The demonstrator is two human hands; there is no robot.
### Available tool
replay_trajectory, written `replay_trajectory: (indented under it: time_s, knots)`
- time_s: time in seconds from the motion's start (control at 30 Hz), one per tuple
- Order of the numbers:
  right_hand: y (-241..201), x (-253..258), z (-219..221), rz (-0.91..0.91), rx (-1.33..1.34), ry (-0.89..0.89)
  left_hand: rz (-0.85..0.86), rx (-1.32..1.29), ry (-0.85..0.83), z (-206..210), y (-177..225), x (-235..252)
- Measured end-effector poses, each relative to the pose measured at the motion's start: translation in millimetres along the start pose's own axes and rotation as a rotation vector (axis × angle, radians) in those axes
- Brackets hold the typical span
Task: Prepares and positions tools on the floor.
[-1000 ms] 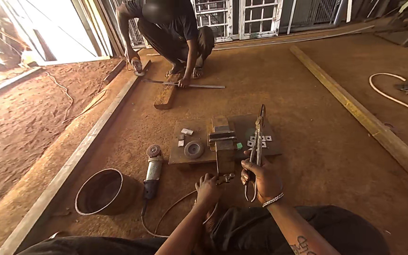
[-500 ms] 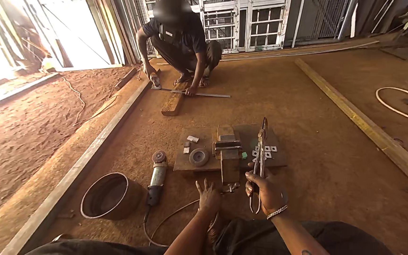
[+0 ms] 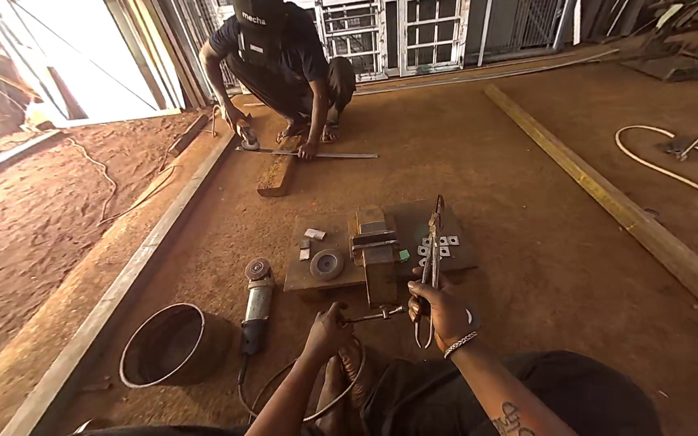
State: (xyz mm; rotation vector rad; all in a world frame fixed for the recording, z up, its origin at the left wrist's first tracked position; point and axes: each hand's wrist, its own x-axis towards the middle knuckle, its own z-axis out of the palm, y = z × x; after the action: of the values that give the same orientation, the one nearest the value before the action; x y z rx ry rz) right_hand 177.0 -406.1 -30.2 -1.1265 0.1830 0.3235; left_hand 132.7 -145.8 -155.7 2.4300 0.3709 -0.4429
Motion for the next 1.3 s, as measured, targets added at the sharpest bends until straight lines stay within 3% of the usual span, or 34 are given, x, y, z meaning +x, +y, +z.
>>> replay_trajectory:
  time_s: [0.13,0.33,0.47,0.53,0.7,0.9,1.17,1.3]
  knots:
    - [-3.3,-2.6,1.9,0.008,-0.01,0.009,0.028,-0.181,-0.032,2.2,-10.6,2.5]
    - [-6.1,-2.4,2.6,0.004,-0.017,0.043,-0.052,-0.457,0.083,3.3,-20.7,2.0]
    - [-2.4,0.8,4.0,0.031,0.005,0.041,-0.129,-0.676,0.043,10.3,-37.6,1.2]
    - [-1.2,1.7,3.5,0.043,0.008,0.037,-0.087,-0.786,0.009,14.4,-42.7,0.4]
    - [-1.2,0.4,2.9,0.046,-0.002,0.043,0.044,-0.534,-0.066,15.3,-45.8,10.6]
    - [-2.9,0.6,3.2,0.057,0.001,0.066,0.019,-0.477,0.118,5.4,-36.7,11.3]
    - [-1.7,3.4,7.4,0.076,0.034,0.082,-0.08,-1.061,0.309,-20.0,-26.1,2.2]
    - [-2.9,2.7,10.1,0.08,0.03,0.083,-0.011,-1.084,0.486,-69.4,-26.1,-6.8]
